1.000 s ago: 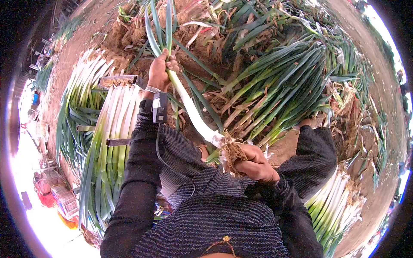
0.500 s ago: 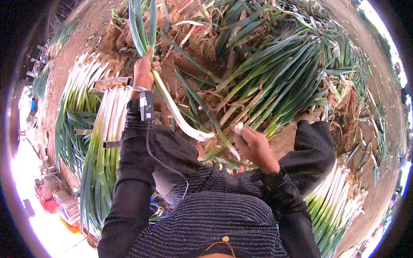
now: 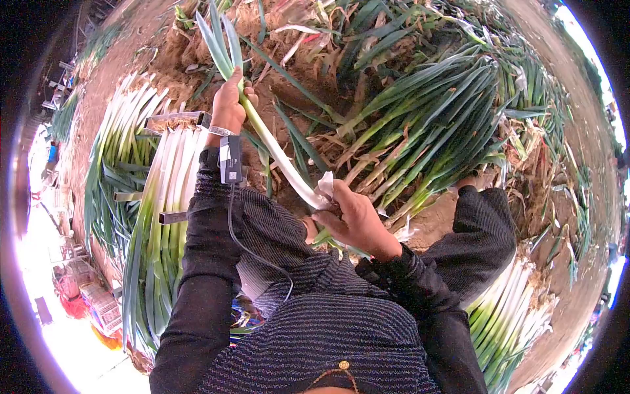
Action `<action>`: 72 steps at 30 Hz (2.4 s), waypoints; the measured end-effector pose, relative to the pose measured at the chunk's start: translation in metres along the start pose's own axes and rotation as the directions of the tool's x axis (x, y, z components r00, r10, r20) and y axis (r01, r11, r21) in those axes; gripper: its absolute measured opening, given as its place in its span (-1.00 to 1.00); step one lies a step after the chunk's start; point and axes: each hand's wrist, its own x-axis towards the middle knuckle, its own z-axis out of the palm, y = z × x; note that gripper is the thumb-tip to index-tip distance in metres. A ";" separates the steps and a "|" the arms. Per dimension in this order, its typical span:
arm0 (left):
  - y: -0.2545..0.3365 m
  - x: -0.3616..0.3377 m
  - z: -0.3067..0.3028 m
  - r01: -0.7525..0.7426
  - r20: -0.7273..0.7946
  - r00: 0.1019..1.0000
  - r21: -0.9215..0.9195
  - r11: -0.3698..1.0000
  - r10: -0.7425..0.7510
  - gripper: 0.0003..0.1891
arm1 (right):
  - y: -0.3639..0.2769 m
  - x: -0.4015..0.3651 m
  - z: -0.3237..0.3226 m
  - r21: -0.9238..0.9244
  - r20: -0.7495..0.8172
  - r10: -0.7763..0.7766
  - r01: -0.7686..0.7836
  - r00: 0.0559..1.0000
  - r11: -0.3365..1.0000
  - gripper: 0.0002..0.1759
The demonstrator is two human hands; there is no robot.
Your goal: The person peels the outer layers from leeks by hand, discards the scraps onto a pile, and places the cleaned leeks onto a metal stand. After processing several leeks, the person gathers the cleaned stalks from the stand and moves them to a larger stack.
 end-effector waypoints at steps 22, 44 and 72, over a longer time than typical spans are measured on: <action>-0.027 -0.013 0.011 0.298 0.213 0.949 -0.350 0.888 -0.234 -0.86 | -0.016 0.013 0.011 0.421 -0.112 0.168 -0.106 0.980 0.901 -0.71; -0.017 -0.010 0.013 0.281 0.163 0.959 -0.421 0.863 -0.233 -0.91 | -0.015 0.022 0.005 -0.135 -0.289 -0.141 0.105 0.947 0.985 -0.64; -0.020 -0.008 0.046 0.068 0.011 0.998 -0.353 0.933 -0.068 -0.94 | -0.014 0.016 -0.010 -0.491 -0.270 -0.404 0.235 0.874 0.839 -0.73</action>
